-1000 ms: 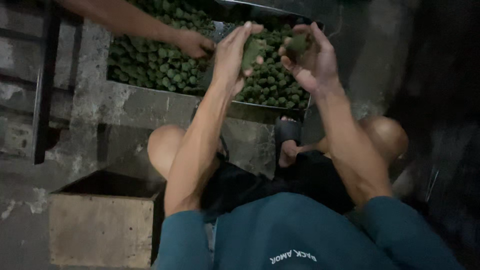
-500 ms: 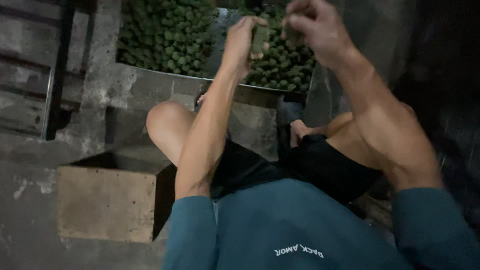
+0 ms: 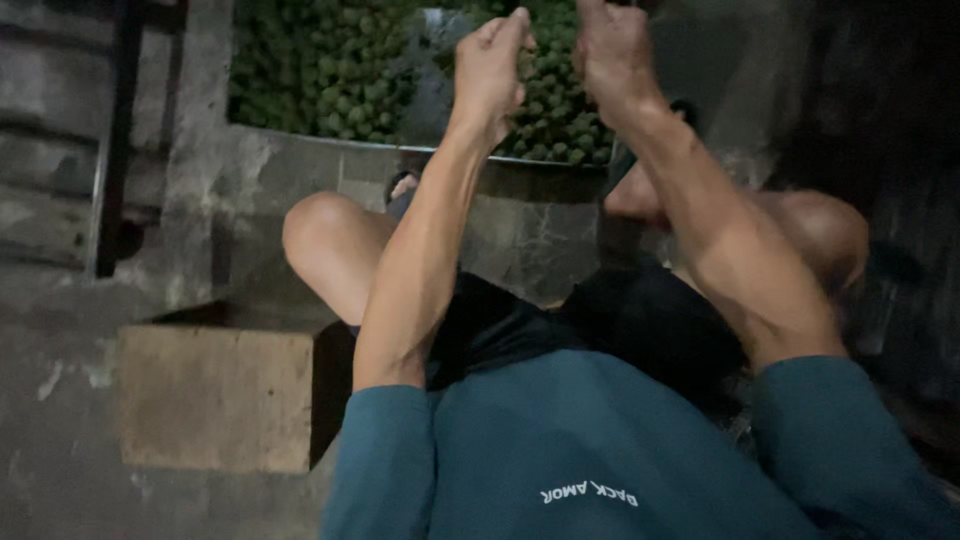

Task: The person sorts through a tray of small green objects by hand, picking up handfuls and separating them.

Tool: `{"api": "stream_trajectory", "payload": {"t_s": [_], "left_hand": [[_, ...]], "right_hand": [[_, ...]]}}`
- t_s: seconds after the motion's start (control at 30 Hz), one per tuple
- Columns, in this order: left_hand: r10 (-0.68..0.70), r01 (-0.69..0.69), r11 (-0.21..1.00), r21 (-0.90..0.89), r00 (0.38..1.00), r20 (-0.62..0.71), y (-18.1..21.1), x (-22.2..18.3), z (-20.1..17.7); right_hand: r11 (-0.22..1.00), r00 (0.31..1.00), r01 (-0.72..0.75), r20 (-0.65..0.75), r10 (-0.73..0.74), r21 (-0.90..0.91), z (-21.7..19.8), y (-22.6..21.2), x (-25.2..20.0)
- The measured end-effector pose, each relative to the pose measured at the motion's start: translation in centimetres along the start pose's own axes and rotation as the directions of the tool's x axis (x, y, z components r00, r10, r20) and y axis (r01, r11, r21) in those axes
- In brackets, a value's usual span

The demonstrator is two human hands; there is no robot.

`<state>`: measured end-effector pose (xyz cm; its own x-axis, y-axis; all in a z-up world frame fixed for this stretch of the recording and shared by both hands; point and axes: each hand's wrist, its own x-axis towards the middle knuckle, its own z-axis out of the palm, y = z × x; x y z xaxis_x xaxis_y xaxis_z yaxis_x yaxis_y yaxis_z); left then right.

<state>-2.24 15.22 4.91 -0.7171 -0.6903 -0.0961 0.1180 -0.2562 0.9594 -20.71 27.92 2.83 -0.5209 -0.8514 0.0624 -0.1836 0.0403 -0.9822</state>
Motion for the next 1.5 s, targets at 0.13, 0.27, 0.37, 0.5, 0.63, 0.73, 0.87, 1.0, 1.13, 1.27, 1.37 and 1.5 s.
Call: {"api": "stream_trajectory", "payload": {"t_s": [0.13,0.27,0.37,0.5,0.63,0.73,0.87,1.0,1.13,1.27,1.37,1.5], "left_hand": [[0.005,-0.005,1.0,0.026,1.0,-0.003,-0.1,-0.8,-1.6],[0.026,-0.026,0.999,0.028,1.0,0.015,2.0,-1.3,-2.1],[-0.144,0.141,0.99,-0.027,0.979,-0.145,2.1,-2.5,-1.4],[-0.248,0.275,0.954,0.117,0.947,-0.204,0.8,-1.9,-2.2],[-0.238,0.283,0.918,0.276,0.953,-0.186,1.3,-0.8,-3.4],[-0.391,0.387,0.92,-0.058,0.914,-0.108,3.5,-0.3,-3.9],[-0.487,0.47,0.865,-0.178,0.871,-0.068,3.7,-0.7,-3.7],[-0.483,0.477,0.875,-0.081,0.857,-0.181,1.7,0.0,-4.6],[-0.445,0.456,0.889,-0.028,0.851,-0.279,-0.6,0.2,-4.4],[-0.496,0.452,0.86,-0.236,0.848,-0.183,1.2,1.0,-3.6],[-0.519,0.48,0.846,-0.233,0.843,-0.145,2.2,1.2,-3.4],[-0.448,0.366,0.838,-0.405,0.885,-0.129,-0.3,1.6,-3.3]], "right_hand": [[0.947,0.834,0.298,0.448,-0.321,0.123,-0.3,-3.7,-0.3],[0.938,0.903,0.041,0.389,-0.182,0.344,-0.5,-4.8,0.5],[0.865,0.927,-0.248,0.367,0.08,0.437,1.6,-2.2,0.0],[0.958,0.93,-0.286,0.242,0.277,0.003,3.9,0.0,0.8],[0.955,0.941,-0.28,0.168,0.294,-0.098,5.5,-2.2,1.0],[0.899,0.905,-0.388,0.266,0.331,0.202,5.8,-5.1,1.7],[0.728,0.874,-0.485,0.245,0.419,0.484,5.4,-4.4,2.2],[0.529,0.813,-0.573,0.354,0.462,0.626,5.5,0.1,2.7],[0.64,0.827,-0.557,0.286,0.484,0.529,6.5,3.7,1.3],[0.652,0.83,-0.543,0.22,0.512,0.529,6.0,0.7,1.6],[0.608,0.831,-0.535,0.237,0.503,0.587,5.4,-1.8,2.4],[0.504,0.849,-0.514,0.327,0.416,0.694,5.5,-1.5,2.5]]}}
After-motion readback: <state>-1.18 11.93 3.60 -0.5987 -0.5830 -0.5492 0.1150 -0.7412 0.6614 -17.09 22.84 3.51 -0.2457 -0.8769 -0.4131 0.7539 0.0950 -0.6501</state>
